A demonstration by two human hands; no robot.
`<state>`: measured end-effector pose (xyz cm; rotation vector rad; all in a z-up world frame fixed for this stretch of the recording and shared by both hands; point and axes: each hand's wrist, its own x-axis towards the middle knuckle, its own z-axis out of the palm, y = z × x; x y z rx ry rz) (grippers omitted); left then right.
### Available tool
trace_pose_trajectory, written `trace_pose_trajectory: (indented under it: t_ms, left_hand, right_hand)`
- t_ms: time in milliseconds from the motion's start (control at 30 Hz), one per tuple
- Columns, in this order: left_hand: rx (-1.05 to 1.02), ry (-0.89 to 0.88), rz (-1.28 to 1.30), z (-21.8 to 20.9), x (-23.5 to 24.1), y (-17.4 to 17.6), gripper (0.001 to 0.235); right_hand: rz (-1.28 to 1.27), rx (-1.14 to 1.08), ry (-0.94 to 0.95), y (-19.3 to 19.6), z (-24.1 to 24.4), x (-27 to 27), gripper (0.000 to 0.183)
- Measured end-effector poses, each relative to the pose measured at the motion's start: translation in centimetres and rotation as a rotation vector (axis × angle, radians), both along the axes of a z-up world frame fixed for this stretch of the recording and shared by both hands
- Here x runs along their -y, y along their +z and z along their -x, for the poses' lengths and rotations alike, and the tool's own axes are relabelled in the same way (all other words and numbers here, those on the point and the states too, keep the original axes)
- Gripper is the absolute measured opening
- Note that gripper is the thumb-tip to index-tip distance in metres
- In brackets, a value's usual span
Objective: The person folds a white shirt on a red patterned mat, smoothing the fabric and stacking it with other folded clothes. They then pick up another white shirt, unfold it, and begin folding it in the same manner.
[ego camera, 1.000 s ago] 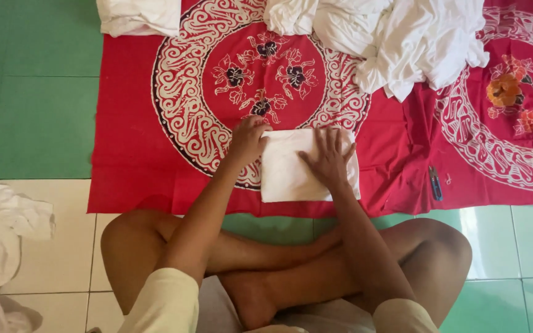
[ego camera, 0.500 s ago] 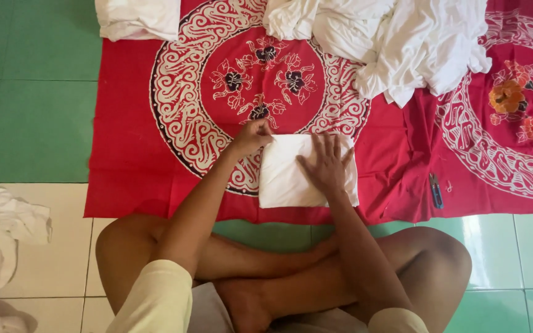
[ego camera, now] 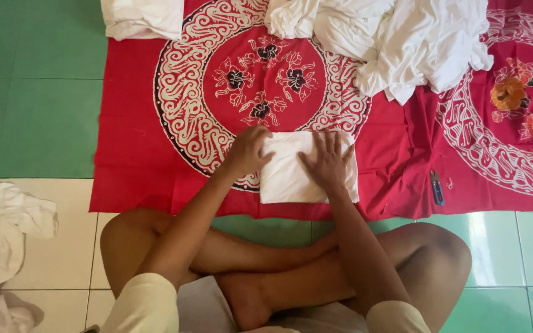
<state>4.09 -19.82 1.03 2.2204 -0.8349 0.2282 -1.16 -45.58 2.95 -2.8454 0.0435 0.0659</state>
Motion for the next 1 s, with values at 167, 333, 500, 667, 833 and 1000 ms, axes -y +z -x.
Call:
trace_pose_trajectory:
  t_ms: [167, 333, 500, 667, 833, 1000]
  left_hand:
    - [-0.198, -0.051, -0.347, 5.7, 0.4, 0.6, 0.101]
    - [-0.32, 0.09, -0.414, 7.5, -0.4, 0.7, 0.128]
    - [-0.268, 0.07, -0.294, 7.7, -1.7, -1.1, 0.13]
    - [0.043, 0.112, -0.204, 6.7, -0.5, -4.4, 0.092]
    - [-0.185, 0.278, 0.03, 7.2, 0.1, -3.7, 0.067]
    - [-1.015, 0.409, 0.772, 4.6, 0.6, -7.7, 0.051]
  right_hand:
    - [-0.009, 0.012, 0.005, 0.0, 0.1, 0.0, 0.077]
    - [-0.039, -0.003, -0.02, 0.3, 0.0, 1.1, 0.085]
    - [-0.084, 0.032, -0.175, 2.8, 1.3, 2.5, 0.077]
    - [-0.023, 0.119, -0.285, -11.0, 1.6, 10.4, 0.101]
    - [-0.289, -0.005, -0.462, -15.1, -1.5, 15.0, 0.108]
    - [-0.307, -0.037, -0.462, -14.9, -1.1, 15.7, 0.08]
